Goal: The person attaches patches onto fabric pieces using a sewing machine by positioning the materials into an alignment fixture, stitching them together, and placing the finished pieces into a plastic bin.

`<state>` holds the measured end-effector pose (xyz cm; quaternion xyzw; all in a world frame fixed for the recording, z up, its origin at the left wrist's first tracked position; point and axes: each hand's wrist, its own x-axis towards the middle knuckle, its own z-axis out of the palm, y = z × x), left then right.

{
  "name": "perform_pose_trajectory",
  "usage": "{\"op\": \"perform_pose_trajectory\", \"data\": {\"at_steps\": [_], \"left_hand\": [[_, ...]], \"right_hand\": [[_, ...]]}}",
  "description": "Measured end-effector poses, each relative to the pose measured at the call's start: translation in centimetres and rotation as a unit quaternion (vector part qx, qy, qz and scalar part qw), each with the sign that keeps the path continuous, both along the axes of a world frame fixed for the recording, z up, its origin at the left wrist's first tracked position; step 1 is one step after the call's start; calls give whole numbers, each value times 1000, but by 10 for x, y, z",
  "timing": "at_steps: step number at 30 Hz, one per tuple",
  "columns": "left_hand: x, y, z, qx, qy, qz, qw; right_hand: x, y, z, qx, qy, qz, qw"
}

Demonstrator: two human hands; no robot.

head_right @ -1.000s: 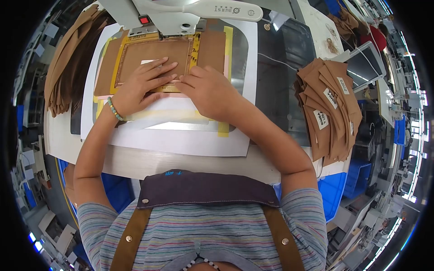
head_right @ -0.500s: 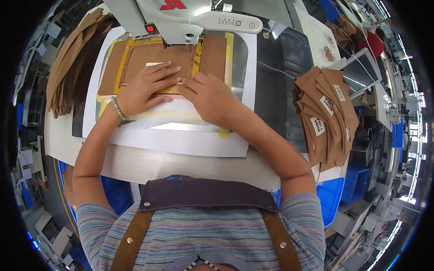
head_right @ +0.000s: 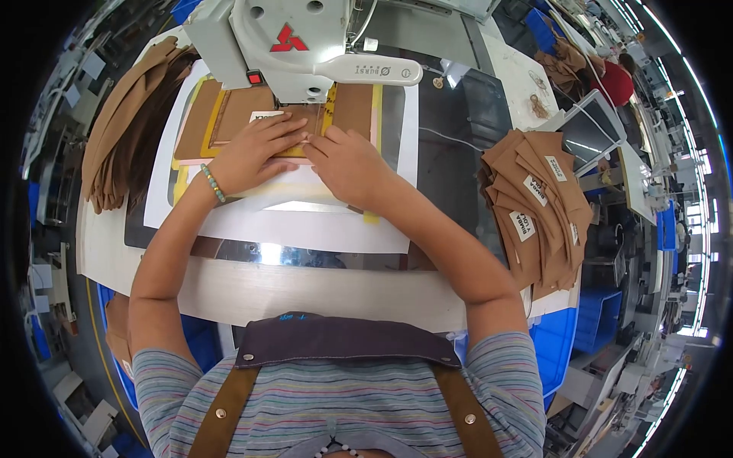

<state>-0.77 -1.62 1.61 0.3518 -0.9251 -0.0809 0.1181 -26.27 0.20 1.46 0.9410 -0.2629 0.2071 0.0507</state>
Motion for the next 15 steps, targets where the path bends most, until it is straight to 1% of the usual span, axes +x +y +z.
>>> {"op": "perform_pose_trajectory", "data": {"at_steps": [6, 12, 15], "left_hand": [[-4, -17, -8, -22, 26, -3, 999], [-10, -24, -5, 5, 32, 38, 999], [-9, -26, -11, -21, 46, 50, 997]], "right_hand": [[-1, -5, -3, 0, 6, -29, 1000], [-6, -4, -2, 17, 32, -54, 998], [-18, -2, 1, 13, 25, -45, 999]]}}
